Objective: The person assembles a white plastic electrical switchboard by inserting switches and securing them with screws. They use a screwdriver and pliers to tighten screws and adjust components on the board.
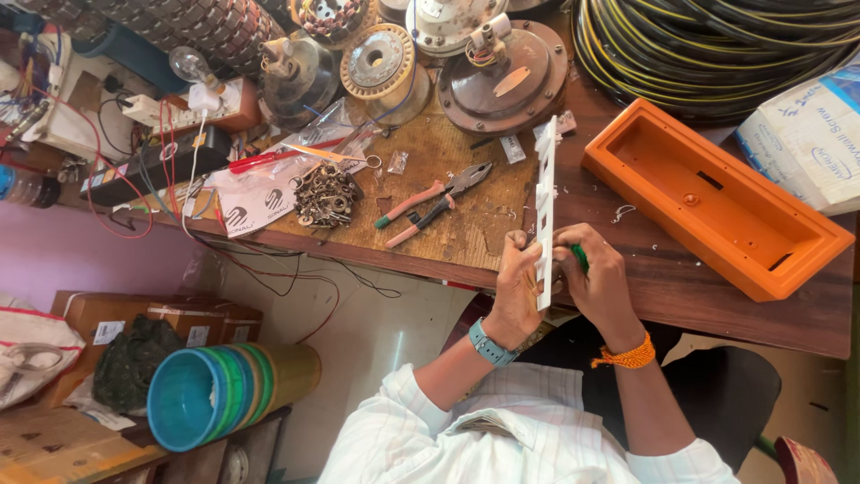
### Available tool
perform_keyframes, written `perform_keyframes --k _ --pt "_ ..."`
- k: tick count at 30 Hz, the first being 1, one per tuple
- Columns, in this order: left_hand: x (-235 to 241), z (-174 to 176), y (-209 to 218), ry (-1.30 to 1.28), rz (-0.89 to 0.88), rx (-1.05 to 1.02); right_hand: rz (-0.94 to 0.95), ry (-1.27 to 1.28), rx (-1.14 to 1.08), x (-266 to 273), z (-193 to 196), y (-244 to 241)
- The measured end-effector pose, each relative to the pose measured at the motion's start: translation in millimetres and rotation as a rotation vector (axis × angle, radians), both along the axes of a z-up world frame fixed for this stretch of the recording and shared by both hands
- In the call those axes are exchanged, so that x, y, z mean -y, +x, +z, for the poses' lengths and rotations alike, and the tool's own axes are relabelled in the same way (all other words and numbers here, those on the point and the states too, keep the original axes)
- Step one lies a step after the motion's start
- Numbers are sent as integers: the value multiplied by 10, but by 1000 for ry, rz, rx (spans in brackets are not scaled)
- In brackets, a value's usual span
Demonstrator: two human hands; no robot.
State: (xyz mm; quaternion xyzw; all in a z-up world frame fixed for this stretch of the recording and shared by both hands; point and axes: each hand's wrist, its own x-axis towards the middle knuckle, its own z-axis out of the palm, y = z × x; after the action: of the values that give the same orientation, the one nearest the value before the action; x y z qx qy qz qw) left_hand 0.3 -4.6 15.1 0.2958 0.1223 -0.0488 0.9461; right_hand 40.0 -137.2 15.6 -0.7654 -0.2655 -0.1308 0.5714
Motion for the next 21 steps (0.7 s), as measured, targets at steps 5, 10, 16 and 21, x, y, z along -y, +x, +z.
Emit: perform_keyframes --k 5,10,16,21 --pt "-12 -73 -10 -1 -8 41 -29 -60 -167 -22 -71 14" --pt "-5 -129 9 -48 -22 100 -16 -13 34 -5 -33 -12" --pt "-17 -65 -8 -18 1 53 -8 11 -65 -11 85 -31" --pt "-7 -77 -8 4 7 29 -23 -19 -13 -4 69 -29"
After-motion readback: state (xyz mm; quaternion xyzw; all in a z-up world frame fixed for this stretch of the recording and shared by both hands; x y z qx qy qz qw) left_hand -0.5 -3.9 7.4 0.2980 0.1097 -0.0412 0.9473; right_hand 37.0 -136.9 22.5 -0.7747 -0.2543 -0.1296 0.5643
